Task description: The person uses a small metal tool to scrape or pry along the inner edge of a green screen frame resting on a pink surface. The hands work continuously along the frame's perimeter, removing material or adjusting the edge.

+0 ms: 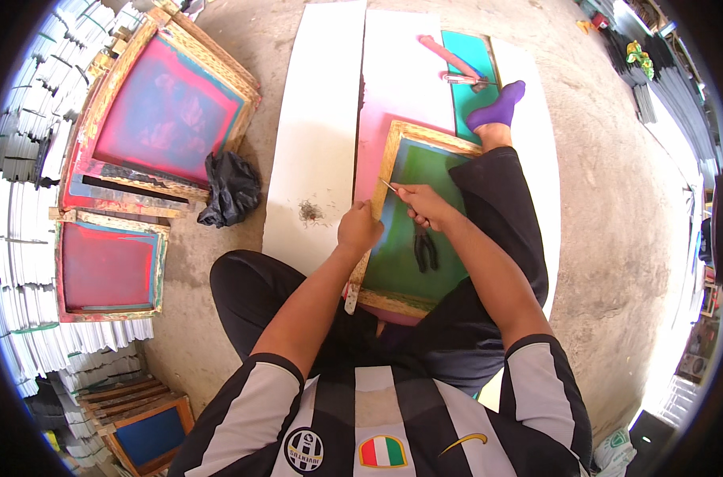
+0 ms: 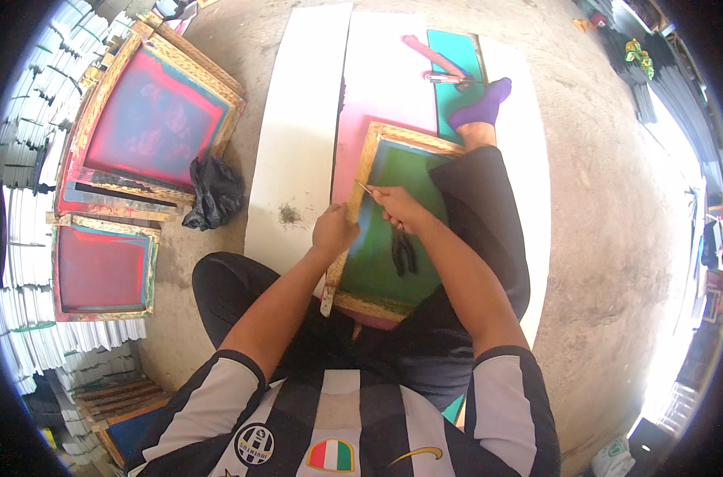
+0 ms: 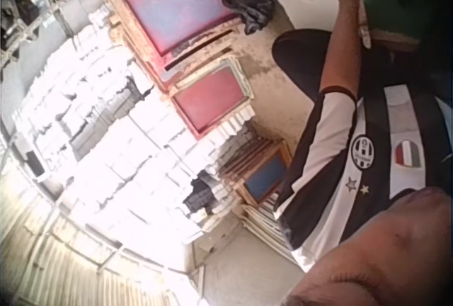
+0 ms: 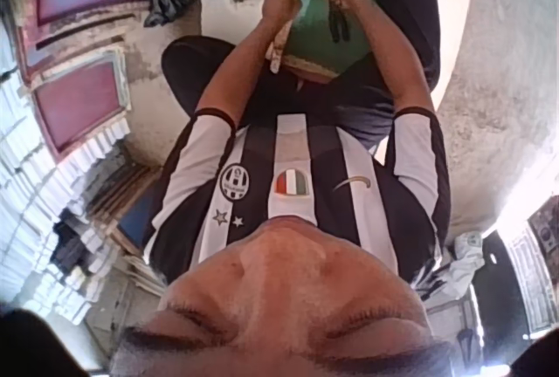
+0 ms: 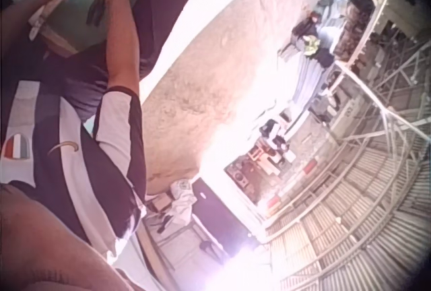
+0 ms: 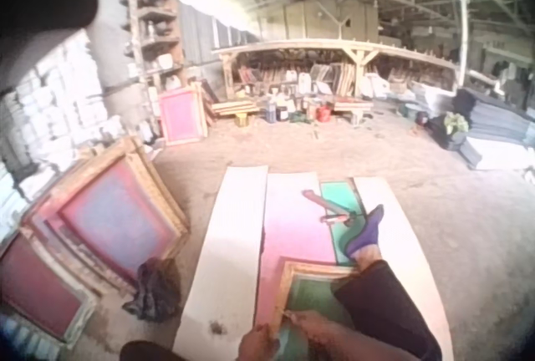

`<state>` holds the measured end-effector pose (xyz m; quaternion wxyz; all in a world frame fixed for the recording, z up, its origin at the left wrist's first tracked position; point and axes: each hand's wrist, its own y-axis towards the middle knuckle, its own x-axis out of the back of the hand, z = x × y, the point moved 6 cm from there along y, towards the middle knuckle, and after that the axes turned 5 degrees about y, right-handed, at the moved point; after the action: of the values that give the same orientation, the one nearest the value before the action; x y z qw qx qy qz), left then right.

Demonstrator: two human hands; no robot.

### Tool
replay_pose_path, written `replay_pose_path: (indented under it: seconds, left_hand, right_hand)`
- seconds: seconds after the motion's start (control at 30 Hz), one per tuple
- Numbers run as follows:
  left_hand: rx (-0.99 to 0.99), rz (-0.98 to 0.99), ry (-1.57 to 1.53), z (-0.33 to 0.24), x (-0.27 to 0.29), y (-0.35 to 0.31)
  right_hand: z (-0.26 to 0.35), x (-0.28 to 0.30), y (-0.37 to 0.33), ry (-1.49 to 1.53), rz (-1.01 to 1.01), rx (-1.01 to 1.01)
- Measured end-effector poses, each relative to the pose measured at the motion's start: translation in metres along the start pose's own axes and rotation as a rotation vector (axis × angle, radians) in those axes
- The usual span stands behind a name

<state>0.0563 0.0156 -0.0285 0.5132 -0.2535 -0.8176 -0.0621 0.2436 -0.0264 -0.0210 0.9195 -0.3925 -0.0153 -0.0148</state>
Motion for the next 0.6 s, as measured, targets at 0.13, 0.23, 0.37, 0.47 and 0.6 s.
replay_pose_path:
  seconds: [0.13, 0.23, 0.37, 0.47, 0.6]
  left_hand:
    - [-0.028, -0.036, -0.054, -0.007, -0.001, 0.0]
    - [0.0, -0.024, -0.032, 0.0, 0.002, -0.003]
    - [0.044, 0.017, -0.041, -0.005, 0.007, -0.003]
    - [0.038, 0.019, -0.049, -0.008, 0.008, -0.003]
    - [0.033, 0.014, -0.064, -0.009, 0.009, -0.002]
  right_hand:
    - [0.001, 0.019, -0.003, -0.265, -0.097, 0.305]
    - [0.003, 0.003, -0.023, -0.634, -0.218, 0.409]
    - [0.026, -0.002, -0.052, -0.795, -0.281, 0.309]
    - [0.033, -0.003, -0.06, -0.804, -0.298, 0.309]
    - [0.033, -0.002, -0.061, -0.831, -0.31, 0.302]
